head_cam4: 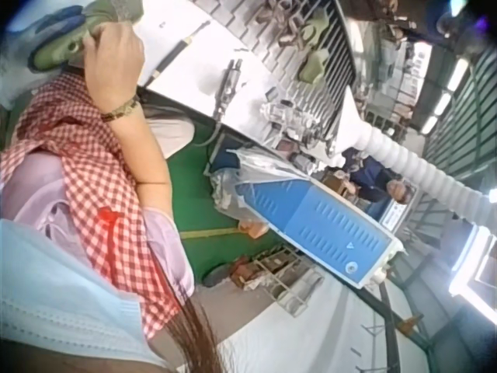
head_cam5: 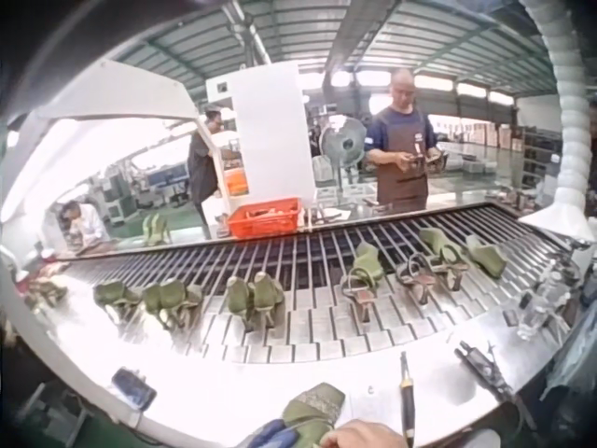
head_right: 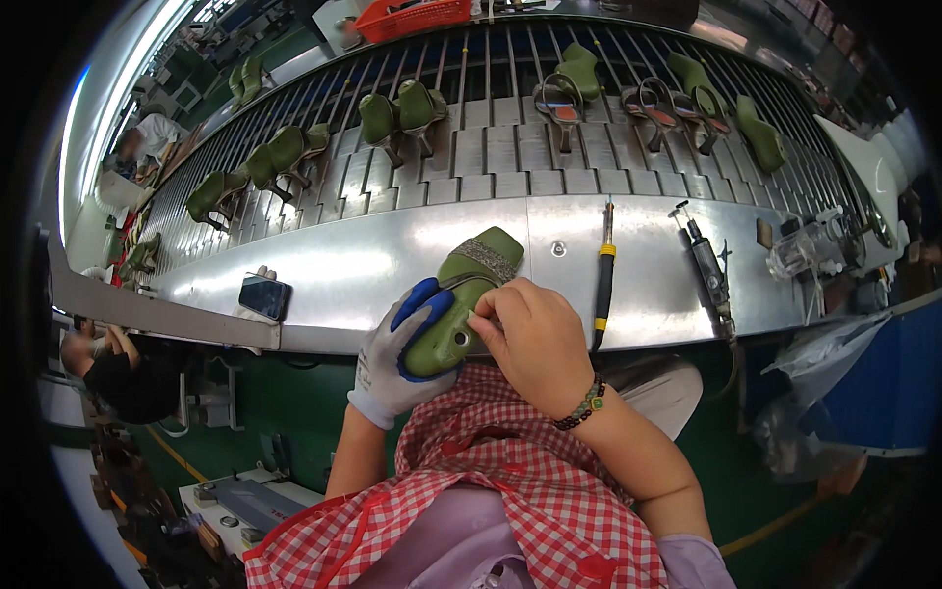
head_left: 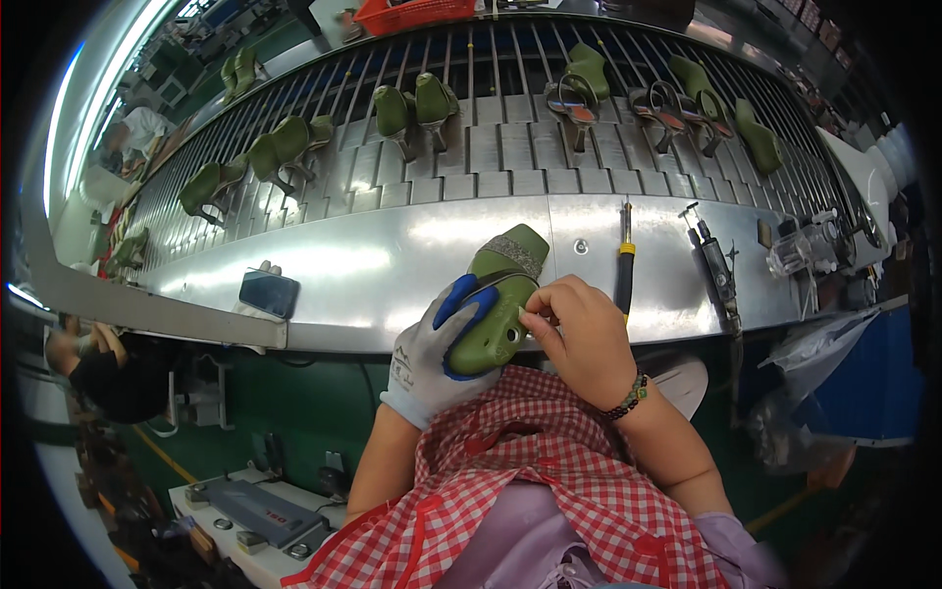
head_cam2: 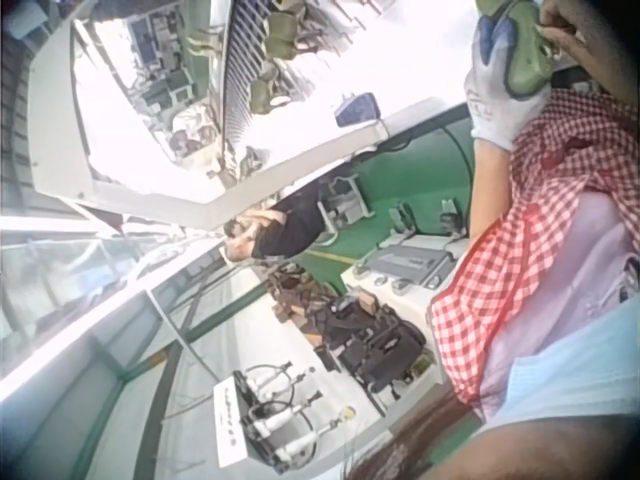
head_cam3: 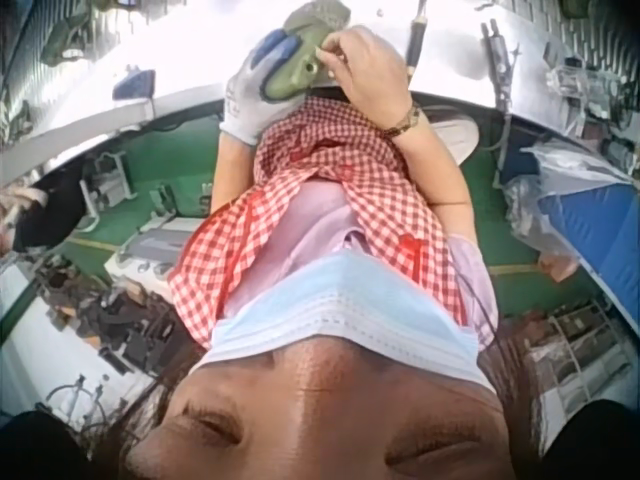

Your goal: The person assembles green high-heeled shoes on a factory conveyor belt. They pick up shoe components, use a yellow-handled screwdriver to tighten screws on the heel, and attach decorative straps. The person handles the shoes one at a time, inspecting them before placing them back on the moving belt.

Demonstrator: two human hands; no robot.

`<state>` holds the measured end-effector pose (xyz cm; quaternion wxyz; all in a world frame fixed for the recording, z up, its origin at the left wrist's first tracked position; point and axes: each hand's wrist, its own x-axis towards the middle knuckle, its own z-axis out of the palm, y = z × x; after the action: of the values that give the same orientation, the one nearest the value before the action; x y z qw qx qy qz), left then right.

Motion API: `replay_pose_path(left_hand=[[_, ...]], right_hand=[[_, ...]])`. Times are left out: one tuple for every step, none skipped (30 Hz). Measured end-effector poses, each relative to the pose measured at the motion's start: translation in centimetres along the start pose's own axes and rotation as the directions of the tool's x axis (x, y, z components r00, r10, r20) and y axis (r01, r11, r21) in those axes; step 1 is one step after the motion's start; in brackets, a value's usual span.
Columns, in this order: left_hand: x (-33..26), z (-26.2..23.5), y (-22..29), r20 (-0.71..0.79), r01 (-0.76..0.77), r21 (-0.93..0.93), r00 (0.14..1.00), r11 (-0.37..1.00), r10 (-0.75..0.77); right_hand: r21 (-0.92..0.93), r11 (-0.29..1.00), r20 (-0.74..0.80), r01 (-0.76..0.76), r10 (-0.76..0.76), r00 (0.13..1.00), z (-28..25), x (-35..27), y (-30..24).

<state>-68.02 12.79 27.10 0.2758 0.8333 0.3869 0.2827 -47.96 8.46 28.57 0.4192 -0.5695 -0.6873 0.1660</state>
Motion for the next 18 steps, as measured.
replay_pose_path(left_hand=[[0.01, -0.08, 0.06, 0.009, 0.004, 0.005, 1.0, 1.0, -0.004], [0.01, -0.04, -0.01, -0.001, -0.024, 0.031, 1.0, 0.999, 0.024], [0.04, 0.01, -0.15, -0.011, -0.052, 0.057, 0.999, 0.997, 0.053], [0.03, 0.02, -0.23, -0.02, -0.079, 0.084, 0.997, 0.993, 0.081], [0.03, -0.05, -0.33, -0.017, -0.081, 0.083, 0.996, 0.993, 0.083], [0.02, -0.13, -0.41, -0.015, -0.084, 0.083, 0.996, 0.993, 0.086], [0.02, -0.21, -0.49, -0.013, -0.087, 0.083, 0.996, 0.993, 0.088], [0.0, -0.22, -0.47, -0.015, -0.085, 0.084, 0.996, 0.993, 0.086], [0.06, -0.28, -0.35, -0.016, -0.083, 0.086, 0.996, 0.993, 0.085], [0.08, -0.29, -0.32, -0.018, -0.082, 0.087, 0.996, 0.993, 0.084], [0.07, -0.33, -0.42, -0.014, -0.08, 0.081, 0.997, 0.993, 0.082], [0.04, -0.37, -0.55, -0.009, -0.079, 0.075, 0.997, 0.994, 0.08], [0.01, -0.42, -0.65, -0.004, -0.077, 0.068, 0.997, 0.995, 0.078], [0.0, -0.48, -0.73, -0.009, -0.057, 0.038, 0.998, 0.998, 0.057], [-0.02, -0.54, -0.81, -0.013, -0.037, 0.008, 0.999, 0.999, 0.037], [-0.03, -0.59, -0.87, -0.016, -0.017, -0.023, 1.0, 1.0, 0.017], [-0.03, -0.64, -0.82, -0.024, -0.001, -0.037, 1.0, 0.999, 0.0], [-0.04, -0.7, -0.75, -0.033, 0.014, -0.051, 0.999, 0.999, -0.016]], right_hand=[[-0.035, 0.999, -0.007, 0.025, -0.026, 1.0, 0.13, 0.06, 0.04], [-0.068, 0.996, -0.014, 0.052, -0.053, 0.998, 0.22, 0.08, 0.12], [-0.102, 0.992, -0.019, 0.079, -0.081, 0.997, 0.34, 0.07, 0.2], [-0.08, 0.995, -0.011, 0.064, -0.065, 0.998, 0.51, -0.01, 0.29], [-0.061, 0.997, -0.001, 0.048, -0.048, 0.999, 0.71, -0.11, 0.37], [-0.041, 0.999, 0.009, 0.032, -0.031, 0.999, 0.83, -0.18, 0.38], [-0.016, 0.999, 0.012, 0.028, -0.028, 1.0, 0.82, -0.23, 0.33], [0.01, 1.0, 0.018, 0.025, -0.025, 1.0, 0.8, -0.34, 0.35], [0.037, 0.999, 0.025, 0.021, -0.022, 0.999, 0.77, -0.44, 0.42], [0.049, 0.999, 0.032, 0.018, -0.02, 0.999, 0.77, -0.5, 0.51], [0.061, 0.998, 0.037, 0.016, -0.019, 0.999, 0.77, -0.5, 0.55], [0.073, 0.997, 0.042, 0.014, -0.017, 0.999, 0.76, -0.51, 0.6], [0.117, 0.992, 0.035, 0.052, -0.057, 0.998, 0.77, -0.63, 0.63], [0.16, 0.983, 0.026, 0.091, -0.096, 0.995, 0.79, -0.8, 0.68], [0.201, 0.971, 0.015, 0.129, -0.135, 0.991, 0.78, -0.88, 0.73], [0.213, 0.97, 0.004, 0.115, -0.119, 0.993, 0.72, -0.86, 0.78], [0.226, 0.969, -0.008, 0.102, -0.102, 0.995, 0.58, -0.84, 0.82], [0.239, 0.967, -0.02, 0.088, -0.086, 0.996, 0.46, -0.81, 0.8]])
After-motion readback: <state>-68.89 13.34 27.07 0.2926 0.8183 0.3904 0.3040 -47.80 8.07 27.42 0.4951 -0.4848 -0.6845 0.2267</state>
